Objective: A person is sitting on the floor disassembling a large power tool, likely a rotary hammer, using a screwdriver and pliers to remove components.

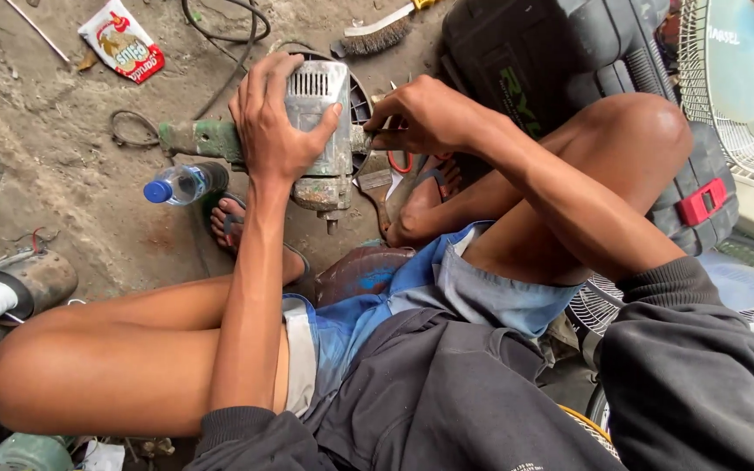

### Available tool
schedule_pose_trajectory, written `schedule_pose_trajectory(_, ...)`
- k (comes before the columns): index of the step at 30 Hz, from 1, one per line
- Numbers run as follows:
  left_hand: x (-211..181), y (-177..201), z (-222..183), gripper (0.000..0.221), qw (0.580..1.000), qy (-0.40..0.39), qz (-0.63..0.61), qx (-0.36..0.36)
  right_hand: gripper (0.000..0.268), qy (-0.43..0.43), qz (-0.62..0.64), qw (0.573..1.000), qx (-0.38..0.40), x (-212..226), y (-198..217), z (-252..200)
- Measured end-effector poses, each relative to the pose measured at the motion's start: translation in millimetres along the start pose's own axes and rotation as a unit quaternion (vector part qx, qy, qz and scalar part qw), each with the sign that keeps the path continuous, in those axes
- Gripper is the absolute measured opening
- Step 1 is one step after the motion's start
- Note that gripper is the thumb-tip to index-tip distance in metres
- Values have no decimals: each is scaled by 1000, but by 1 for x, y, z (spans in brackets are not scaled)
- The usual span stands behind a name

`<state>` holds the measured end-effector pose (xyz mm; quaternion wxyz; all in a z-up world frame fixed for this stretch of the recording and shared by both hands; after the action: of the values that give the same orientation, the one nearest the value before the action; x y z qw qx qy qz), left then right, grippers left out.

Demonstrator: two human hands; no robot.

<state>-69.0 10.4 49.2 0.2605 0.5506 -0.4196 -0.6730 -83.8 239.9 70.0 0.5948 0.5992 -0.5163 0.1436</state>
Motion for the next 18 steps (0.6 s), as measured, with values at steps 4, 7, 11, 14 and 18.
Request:
schedule_pose_trajectory(4, 2, -1, -2, 71, 1000, -4, -11, -3, 39, -31, -49, 998, 20, 0, 1, -2)
schedule_pose_trajectory(7, 4, 0, -2, 69, 1000, -3, -16, -2, 56, -47, -68, 996, 38, -12, -6, 4)
schedule_pose_trajectory(11, 2, 1, -3, 63, 1000, -17, -20, 0, 53, 22, 36, 998, 49, -40, -28, 19)
schedule_pose_trajectory(14, 7, 1, 0, 57, 999, -17, -33, -4, 47, 38, 174, 982, 66, -34, -36, 17)
schedule_pose_trajectory(18, 1, 12, 2, 50, 998, -31, -46, -12, 51, 34, 399, 911, 96, -27, -56, 15)
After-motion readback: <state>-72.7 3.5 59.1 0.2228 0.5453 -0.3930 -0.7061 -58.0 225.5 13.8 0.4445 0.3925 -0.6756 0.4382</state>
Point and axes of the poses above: each hand's wrist, its own z-axis towards the middle knuckle, its own y-axis out of the back of the hand, x = y × z, the point moved 6 cm from there along z, towards the middle knuckle, and after that the axes turned 15 degrees about x, right-handed, at the moved point
